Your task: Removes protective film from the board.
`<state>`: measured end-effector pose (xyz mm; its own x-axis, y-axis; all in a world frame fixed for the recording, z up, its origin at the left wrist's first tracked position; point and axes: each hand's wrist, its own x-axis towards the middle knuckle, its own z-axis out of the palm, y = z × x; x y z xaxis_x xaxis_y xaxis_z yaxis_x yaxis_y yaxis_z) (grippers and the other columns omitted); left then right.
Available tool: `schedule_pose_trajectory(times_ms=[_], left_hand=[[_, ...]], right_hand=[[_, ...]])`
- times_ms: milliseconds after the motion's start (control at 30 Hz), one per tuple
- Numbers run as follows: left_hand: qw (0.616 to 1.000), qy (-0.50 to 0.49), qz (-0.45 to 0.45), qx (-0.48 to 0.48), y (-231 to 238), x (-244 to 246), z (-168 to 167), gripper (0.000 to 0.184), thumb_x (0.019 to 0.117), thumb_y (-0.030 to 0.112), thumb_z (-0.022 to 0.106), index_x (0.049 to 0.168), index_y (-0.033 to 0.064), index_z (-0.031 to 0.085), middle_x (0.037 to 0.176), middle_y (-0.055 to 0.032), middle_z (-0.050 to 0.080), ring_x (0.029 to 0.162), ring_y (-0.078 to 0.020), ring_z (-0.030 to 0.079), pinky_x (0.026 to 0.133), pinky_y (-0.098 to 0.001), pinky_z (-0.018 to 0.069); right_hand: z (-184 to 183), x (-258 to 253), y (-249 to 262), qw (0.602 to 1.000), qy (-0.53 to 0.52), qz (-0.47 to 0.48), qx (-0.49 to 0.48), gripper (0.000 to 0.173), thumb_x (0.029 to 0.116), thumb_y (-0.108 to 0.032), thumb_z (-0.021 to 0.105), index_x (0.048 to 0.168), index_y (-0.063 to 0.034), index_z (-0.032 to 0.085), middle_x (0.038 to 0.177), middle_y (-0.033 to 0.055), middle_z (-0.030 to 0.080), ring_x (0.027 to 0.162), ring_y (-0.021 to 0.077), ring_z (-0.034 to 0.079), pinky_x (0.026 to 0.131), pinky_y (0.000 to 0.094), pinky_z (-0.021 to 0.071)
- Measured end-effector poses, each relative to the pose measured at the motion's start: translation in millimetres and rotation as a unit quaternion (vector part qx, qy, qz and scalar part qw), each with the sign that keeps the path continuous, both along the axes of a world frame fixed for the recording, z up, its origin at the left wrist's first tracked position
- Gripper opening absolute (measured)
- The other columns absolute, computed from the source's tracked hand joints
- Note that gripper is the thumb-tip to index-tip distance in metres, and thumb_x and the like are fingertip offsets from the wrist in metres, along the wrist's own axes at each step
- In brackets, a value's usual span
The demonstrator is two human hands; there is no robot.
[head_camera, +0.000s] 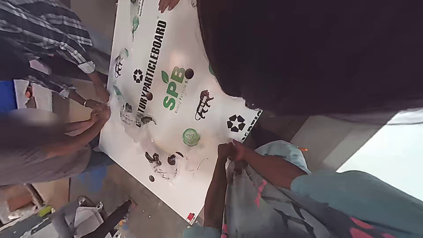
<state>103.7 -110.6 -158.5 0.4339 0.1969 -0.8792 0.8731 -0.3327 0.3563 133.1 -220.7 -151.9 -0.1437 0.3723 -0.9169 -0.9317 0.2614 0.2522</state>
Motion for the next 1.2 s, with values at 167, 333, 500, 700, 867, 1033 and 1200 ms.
schedule_pose_trajectory(times_ms=[167,333,500,700,867,1033,1200], left_hand=[[0.994,0.017,0.109,0.01,-17,7,17,0.047,0.1081,0.031,0.051,0.1,-0.0111,0.07,0.103,-0.0273,0.07,0.098,-0.0357,0.067,0.094,-0.054,0.0515],[0.991,0.048,0.124,0.0,-13,11,21,0.057,0.1087,0.045,0.045,0.103,-0.0051,0.071,0.097,-0.0195,0.073,0.085,-0.027,0.068,0.08,-0.0473,0.0537],[0.963,0.088,0.254,0.008,4,3,8,0.093,0.1023,0.072,0.02,0.121,-0.0074,0.065,0.119,-0.0282,0.066,0.108,-0.0392,0.064,0.093,-0.0577,0.0498],[0.88,0.111,0.332,-0.321,2,36,-4,0.093,0.0974,0.078,0.019,0.13,-0.002,0.054,0.108,-0.0207,0.067,0.092,-0.029,0.066,0.083,-0.0485,0.0553],[0.925,0.063,0.273,-0.256,1,43,-22,0.055,0.1122,0.041,0.027,0.137,-0.0021,0.049,0.116,-0.0221,0.061,0.094,-0.0275,0.062,0.082,-0.0451,0.0534],[0.944,-0.027,0.261,-0.199,-7,45,13,0.05,0.1125,0.035,0.035,0.129,-0.0073,0.055,0.104,-0.018,0.062,0.084,-0.0211,0.058,0.079,-0.0391,0.0522],[0.937,-0.154,0.251,-0.188,-1,53,61,0.046,0.1114,0.03,0.04,0.108,-0.0083,0.065,0.092,-0.0128,0.067,0.082,-0.0143,0.062,0.08,-0.0342,0.0534]], right_hand=[[-12,18,-1,0.997,-0.047,0.054,0.0,0.044,0.1114,-0.043,0.026,0.122,-0.0096,0.053,0.098,0.0077,0.059,0.084,0.0171,0.059,0.071,0.0341,0.0501],[-16,25,2,0.972,-0.129,0.186,-0.056,0.048,0.1108,-0.038,0.035,0.141,-0.0038,0.049,0.131,0.0176,0.058,0.114,0.0272,0.059,0.093,0.043,0.0501],[23,48,-2,0.959,-0.15,0.235,-0.054,0.043,0.1118,-0.033,0.036,0.147,-0.0097,0.044,0.147,0.0082,0.055,0.125,0.0197,0.06,0.096,0.0362,0.0506],[53,51,7,0.939,-0.191,0.277,-0.072,0.045,0.1132,-0.033,0.03,0.143,-0.0038,0.046,0.126,0.0123,0.062,0.098,0.0164,0.063,0.084,0.0324,0.0514],[66,50,8,0.924,-0.216,0.301,-0.096,0.041,0.113,-0.034,0.032,0.137,-0.0068,0.052,0.115,0.0076,0.064,0.088,0.013,0.063,0.076,0.0289,0.0508],[90,65,-6,0.886,-0.279,0.36,-0.088,0.04,0.1125,-0.031,0.037,0.138,-0.0033,0.05,0.124,0.0098,0.066,0.09,0.0139,0.066,0.074,0.031,0.0525],[136,81,-15,0.806,-0.423,0.411,-0.039,0.037,0.1114,-0.024,0.04,0.125,0.0043,0.061,0.114,0.0124,0.072,0.093,0.0149,0.071,0.084,0.0336,0.056]])
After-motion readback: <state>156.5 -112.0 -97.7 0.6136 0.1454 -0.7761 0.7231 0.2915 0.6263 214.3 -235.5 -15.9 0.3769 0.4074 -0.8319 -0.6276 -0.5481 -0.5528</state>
